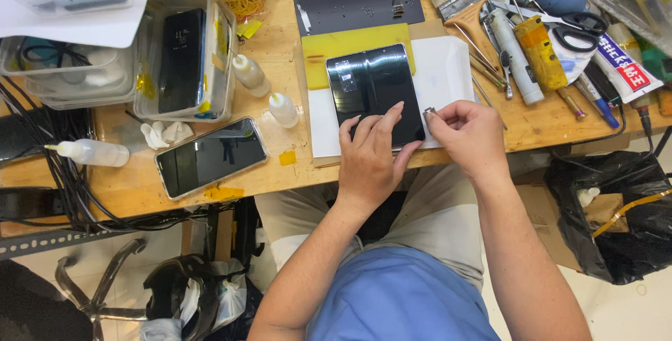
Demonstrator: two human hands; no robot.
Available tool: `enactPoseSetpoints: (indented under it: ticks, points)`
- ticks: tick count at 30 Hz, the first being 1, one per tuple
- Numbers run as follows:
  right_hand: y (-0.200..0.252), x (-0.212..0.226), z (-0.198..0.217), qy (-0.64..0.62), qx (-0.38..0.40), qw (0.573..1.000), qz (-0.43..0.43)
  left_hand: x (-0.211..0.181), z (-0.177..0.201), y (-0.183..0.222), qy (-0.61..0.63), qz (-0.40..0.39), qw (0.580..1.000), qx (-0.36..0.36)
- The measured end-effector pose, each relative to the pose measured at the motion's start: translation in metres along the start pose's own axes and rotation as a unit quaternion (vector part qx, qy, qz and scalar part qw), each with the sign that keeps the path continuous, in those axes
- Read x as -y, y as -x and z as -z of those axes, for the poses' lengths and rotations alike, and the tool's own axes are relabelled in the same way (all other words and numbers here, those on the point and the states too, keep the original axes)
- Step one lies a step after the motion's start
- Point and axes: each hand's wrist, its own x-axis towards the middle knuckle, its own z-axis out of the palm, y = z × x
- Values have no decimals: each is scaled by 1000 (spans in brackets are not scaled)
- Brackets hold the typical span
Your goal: The person uses a white plastic pry tool to separate the screen from the tablet frame along the bottom and side edges. They briefly connect a small cable to the device, then continue prying the screen away from the chassis.
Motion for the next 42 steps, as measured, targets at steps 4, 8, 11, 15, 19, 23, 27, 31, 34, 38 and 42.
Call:
enactPoseSetpoints:
  ticks: [4,8,11,15,19,23,27,31,34,38,42]
  points:
    - [-33,-4,18,-44,-81,995,27,0,4,-3,-16,-21,999,-23]
    - [-117,3,15,-141,-106,981,82,-2,8,-8,-5,-27,999,-27]
    - [-192,17,4,-159,-108,976,105,-6,10,-9,-3,-27,999,-22]
    - [-275,71,3,-25,-203,978,45,-10,15,-11,29,-9,1000,1]
    - [-344,84,-7,-19,-211,977,-3,-13,18,-15,34,3,999,2]
    - [-370,96,-12,15,-190,981,48,-13,19,-19,49,9,999,2]
    - [-389,82,-16,84,-169,967,169,-14,21,-21,60,3,998,4]
    - [-403,53,-15,124,-195,939,256,-16,35,-23,82,0,997,0]
    - [-354,49,6,130,-204,899,365,-10,50,-20,72,63,991,-89]
    - [-177,59,60,154,-60,914,369,10,61,-14,-14,233,972,-18]
    - [-53,-18,90,261,1,910,321,10,57,-23,25,267,963,19]
